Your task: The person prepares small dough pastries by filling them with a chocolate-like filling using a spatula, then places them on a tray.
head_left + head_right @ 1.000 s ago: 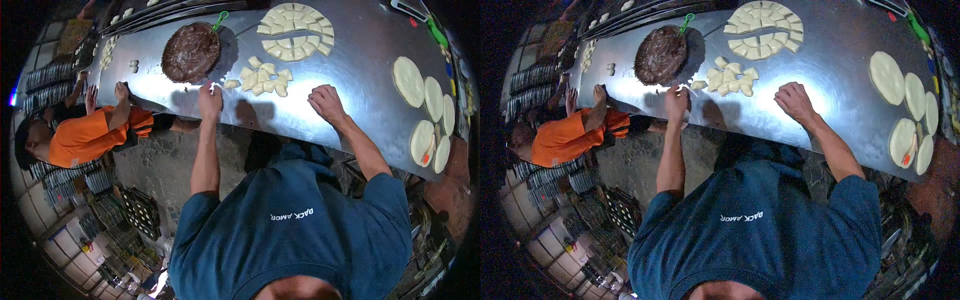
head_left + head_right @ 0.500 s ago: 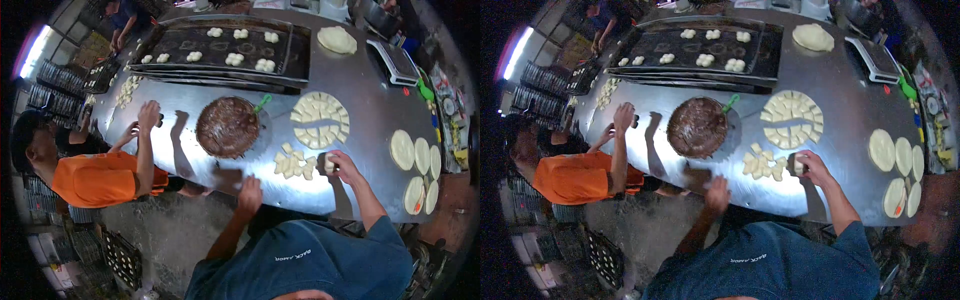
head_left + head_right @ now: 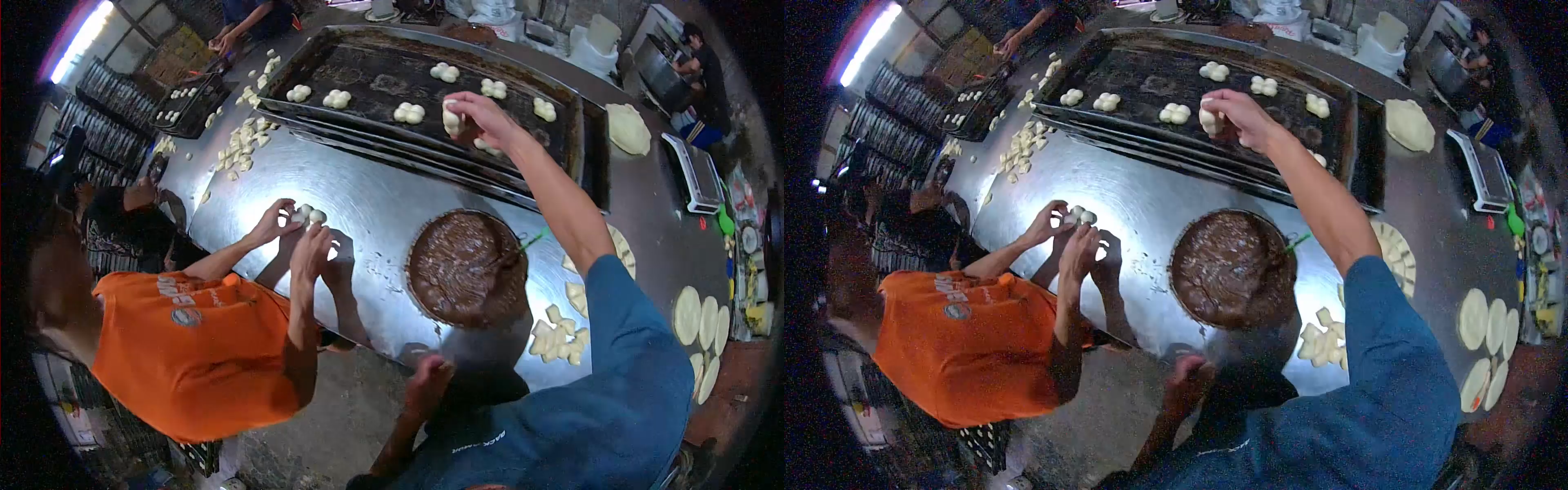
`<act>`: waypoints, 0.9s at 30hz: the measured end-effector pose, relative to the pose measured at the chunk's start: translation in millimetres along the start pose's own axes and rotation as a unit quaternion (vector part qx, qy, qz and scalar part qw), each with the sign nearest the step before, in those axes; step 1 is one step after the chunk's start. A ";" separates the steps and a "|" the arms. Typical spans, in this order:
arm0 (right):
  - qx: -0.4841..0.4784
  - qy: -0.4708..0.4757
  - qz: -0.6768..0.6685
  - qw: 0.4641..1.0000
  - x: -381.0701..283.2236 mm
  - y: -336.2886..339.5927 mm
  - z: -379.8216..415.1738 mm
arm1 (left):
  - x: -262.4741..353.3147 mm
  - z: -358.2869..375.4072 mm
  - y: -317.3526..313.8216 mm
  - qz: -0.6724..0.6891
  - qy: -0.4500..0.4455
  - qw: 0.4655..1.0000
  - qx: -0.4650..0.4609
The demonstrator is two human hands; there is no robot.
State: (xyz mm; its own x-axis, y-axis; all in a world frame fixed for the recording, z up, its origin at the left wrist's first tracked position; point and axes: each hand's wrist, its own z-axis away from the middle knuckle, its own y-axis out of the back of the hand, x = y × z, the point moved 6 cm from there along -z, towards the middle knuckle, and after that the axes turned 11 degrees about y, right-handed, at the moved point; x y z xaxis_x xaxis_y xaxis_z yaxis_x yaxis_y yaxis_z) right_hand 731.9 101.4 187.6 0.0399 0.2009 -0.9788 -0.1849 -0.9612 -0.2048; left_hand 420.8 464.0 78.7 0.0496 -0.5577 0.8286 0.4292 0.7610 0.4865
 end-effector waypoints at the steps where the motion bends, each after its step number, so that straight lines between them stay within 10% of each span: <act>1: 0.020 0.001 0.049 0.999 10.4 3.7 -33.0 | 2.0 -3.5 17.9 -0.001 0.000 1.000 0.002; 3: 0.025 -0.006 0.099 0.995 19.7 1.4 -83.4 | -21.7 -10.1 45.8 0.133 0.239 0.961 -0.049; 6: 0.023 0.041 0.194 0.980 30.6 2.0 -156.8 | -56.2 -8.9 66.2 0.291 0.343 0.892 -0.041; 13: 0.072 0.147 0.462 0.872 45.9 5.8 -295.7 | -74.4 -18.2 101.9 0.142 0.333 0.931 0.045; 18: 0.075 0.188 0.505 0.839 32.4 -12.0 -337.9 | -117.2 1.4 85.8 0.559 0.404 0.718 0.091; 21: 0.007 0.110 0.331 0.937 47.0 -14.4 -338.9 | -122.9 4.6 80.7 0.492 0.449 0.728 0.162; 24: 0.030 0.066 0.531 0.844 41.4 3.1 -329.8 | -78.3 -5.9 91.5 0.421 0.435 0.778 0.167; 27: -0.010 0.268 0.567 0.779 -1.4 -20.6 -229.7 | -39.2 -27.2 100.0 0.321 0.398 0.853 0.110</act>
State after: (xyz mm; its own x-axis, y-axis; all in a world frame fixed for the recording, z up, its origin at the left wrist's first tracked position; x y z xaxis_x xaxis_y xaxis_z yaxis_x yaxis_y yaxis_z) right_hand 961.2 77.5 193.5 0.2665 -0.8825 -0.3875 -0.3851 -0.4661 0.7965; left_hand 486.3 552.9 87.3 0.8440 0.0148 0.5361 -0.0911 0.9890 0.1161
